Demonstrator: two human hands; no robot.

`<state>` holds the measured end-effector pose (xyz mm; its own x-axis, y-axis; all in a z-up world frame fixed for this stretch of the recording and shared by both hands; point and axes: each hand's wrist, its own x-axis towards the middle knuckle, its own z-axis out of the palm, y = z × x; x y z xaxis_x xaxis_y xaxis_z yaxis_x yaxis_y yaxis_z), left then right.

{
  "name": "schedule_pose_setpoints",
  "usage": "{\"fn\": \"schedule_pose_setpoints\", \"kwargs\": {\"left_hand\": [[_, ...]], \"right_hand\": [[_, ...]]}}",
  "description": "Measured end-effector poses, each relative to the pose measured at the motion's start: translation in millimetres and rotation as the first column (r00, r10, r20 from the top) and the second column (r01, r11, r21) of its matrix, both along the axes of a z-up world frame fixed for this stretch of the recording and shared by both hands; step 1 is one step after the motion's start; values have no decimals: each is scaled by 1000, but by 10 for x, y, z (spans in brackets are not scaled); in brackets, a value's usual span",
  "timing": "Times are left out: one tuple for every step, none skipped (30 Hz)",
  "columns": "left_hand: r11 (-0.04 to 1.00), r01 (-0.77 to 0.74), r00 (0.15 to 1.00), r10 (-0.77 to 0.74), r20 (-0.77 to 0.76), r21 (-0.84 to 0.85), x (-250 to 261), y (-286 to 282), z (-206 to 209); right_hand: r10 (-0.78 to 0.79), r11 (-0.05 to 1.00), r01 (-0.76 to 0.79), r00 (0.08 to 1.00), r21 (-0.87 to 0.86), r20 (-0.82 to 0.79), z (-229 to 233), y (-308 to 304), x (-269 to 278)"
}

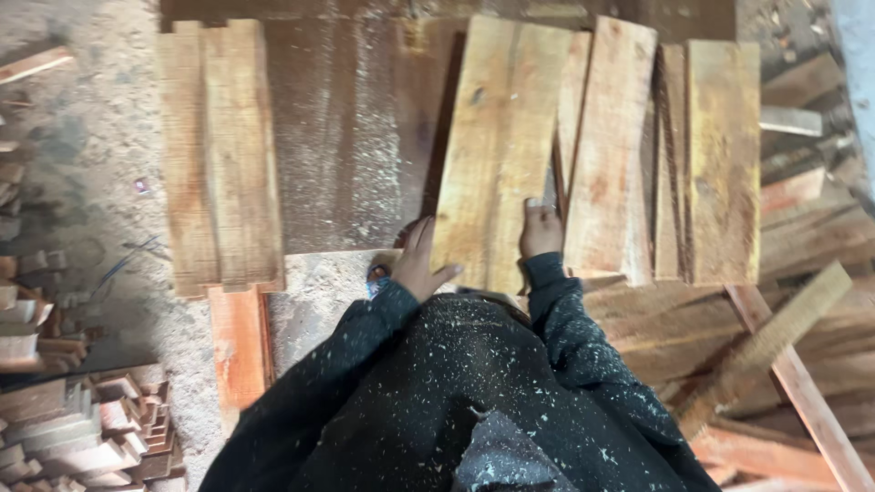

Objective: The person uses a table saw to cut wooden planks into smaller pieces. They guide each plank through the saw blade, then move the cut pieces to a stack on the right side of the table.

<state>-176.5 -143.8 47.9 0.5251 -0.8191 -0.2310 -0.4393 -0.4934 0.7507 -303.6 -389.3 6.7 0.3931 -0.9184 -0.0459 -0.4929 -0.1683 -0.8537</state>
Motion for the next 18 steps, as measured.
{"fn": "schedule_pose_setpoints", "kwargs": {"left_hand": [[999,12,999,-14,40,36,54,135,57],[997,6,998,-11,69,71,99,287,110],[995,-4,996,-6,94,105,120,428,151],[990,-14,993,-2,119,138,161,549,173],[978,19,990,-47,134,207,172,659,172],[960,50,985,-93,145,277,189,763,153],[936,78,979,-137,149,343,189,837,117],[948,73,969,-140,201,311,192,893,65],[958,67,958,-139,249,279,170,928,0],[967,61,945,-136,298,247,144,940,-72],[970,34,937,-114,330,240,131,947,-144],[973,6,928,-92,361,232,109,931,-209],[975,-15,913,-76,400,220,113,888,-263],[974,-3,914,-90,395,229,110,842,-305],[971,14,916,-108,386,238,94,813,-342],[968,31,918,-126,377,248,77,791,-368],[967,35,924,-127,360,253,97,765,-380],[966,38,931,-128,343,257,117,748,-381]], "right_hand": [[37,999,-37,999,10,-10,-92,114,114],[66,996,-67,998,63,18,-193,232,224],[97,988,-101,994,114,43,-291,341,315],[127,977,-136,990,164,68,-383,434,410],[135,972,-143,989,185,51,-459,526,457],[144,967,-148,989,207,33,-502,617,514],[156,962,-154,988,227,12,-519,661,547],[196,969,-188,980,158,-38,-520,676,568],[235,970,-227,967,90,-94,-486,676,566],[269,963,-269,951,23,-152,-410,668,563],[352,930,-365,912,-26,-210,-309,671,535],[427,885,-460,862,-70,-272,-171,643,491],[486,831,-545,810,-113,-329,-14,607,492],[556,767,-634,734,-98,-390,140,600,494],[615,698,-712,648,-72,-450,284,628,452],[663,623,-781,553,-37,-505,420,660,404],[660,567,-821,409,61,-630,530,711,383],[638,518,-839,249,167,-728,610,789,356]]}}
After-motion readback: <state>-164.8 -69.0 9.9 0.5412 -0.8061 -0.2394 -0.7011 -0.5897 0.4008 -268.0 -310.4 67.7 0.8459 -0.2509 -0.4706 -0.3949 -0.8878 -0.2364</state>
